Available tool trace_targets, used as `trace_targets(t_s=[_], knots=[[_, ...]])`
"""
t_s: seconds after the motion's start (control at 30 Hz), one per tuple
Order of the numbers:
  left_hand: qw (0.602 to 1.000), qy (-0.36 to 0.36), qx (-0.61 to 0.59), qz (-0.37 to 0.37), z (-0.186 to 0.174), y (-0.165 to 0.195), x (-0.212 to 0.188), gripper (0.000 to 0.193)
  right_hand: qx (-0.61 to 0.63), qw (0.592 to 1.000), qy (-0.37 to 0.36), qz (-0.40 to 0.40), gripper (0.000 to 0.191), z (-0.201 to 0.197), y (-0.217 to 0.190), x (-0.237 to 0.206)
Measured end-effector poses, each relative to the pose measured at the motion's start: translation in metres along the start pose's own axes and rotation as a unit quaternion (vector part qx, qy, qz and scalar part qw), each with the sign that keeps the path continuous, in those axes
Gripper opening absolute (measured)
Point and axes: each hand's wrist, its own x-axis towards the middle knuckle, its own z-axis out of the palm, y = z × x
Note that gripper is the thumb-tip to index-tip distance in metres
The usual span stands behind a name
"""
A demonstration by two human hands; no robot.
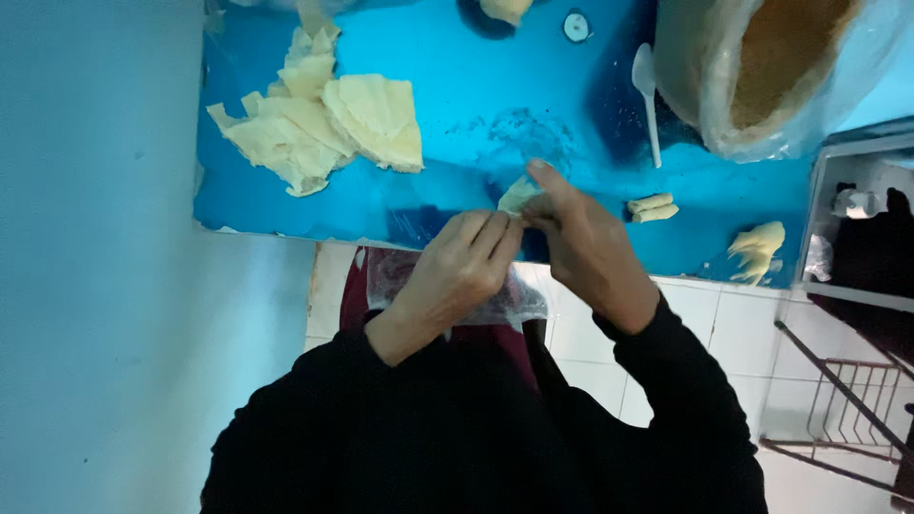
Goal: The person shapes pieces of dough at a blue work table, folding and rolling them by hand into stick-shaped pieces and setting the finished rolls on the table. They repeatedly take new dough pieces and occasionally reach into a large container holding a brown powdery substance.
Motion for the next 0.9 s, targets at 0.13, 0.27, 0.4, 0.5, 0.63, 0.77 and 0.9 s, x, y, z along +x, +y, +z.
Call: trace_targets(t_s=[0.13,0.27,0.4,0.5,0.63,0.77,0.9], knots=[[1.0,-0.022,0.007,-0.001,0.005,-0.004,-0.002,0.028,-0.107,0.994,0.013,-0.028,0.07,0.011,0.0,-0.017],[0.995,-0.065,-0.038,-0.059,0.017,-0.013,0.011,0.014,-0.055,0.998,-0.003,0.032,0.073,0.009,0.005,-0.008],[0.977,-0.128,-0.138,-0.102,0.021,-0.034,0.025,0.005,0.156,0.971,-0.097,0.15,0.086,-0.011,0.016,0.015],[0.974,-0.092,-0.165,-0.129,0.019,-0.034,0.028,0.003,0.161,0.979,-0.071,0.104,0.089,-0.013,0.017,0.022],[0.992,-0.077,-0.036,-0.088,0.01,-0.013,0.018,0.014,0.036,0.998,-0.019,0.045,0.078,0.002,0.005,0.002],[0.994,-0.067,0.088,-0.017,0.003,-0.002,0.009,0.02,-0.099,0.994,0.032,-0.03,0.068,0.013,0.008,-0.016],[0.983,-0.102,0.151,-0.008,0.0,0.003,0.003,0.033,-0.152,0.982,0.033,-0.11,0.063,0.014,0.018,-0.017]])
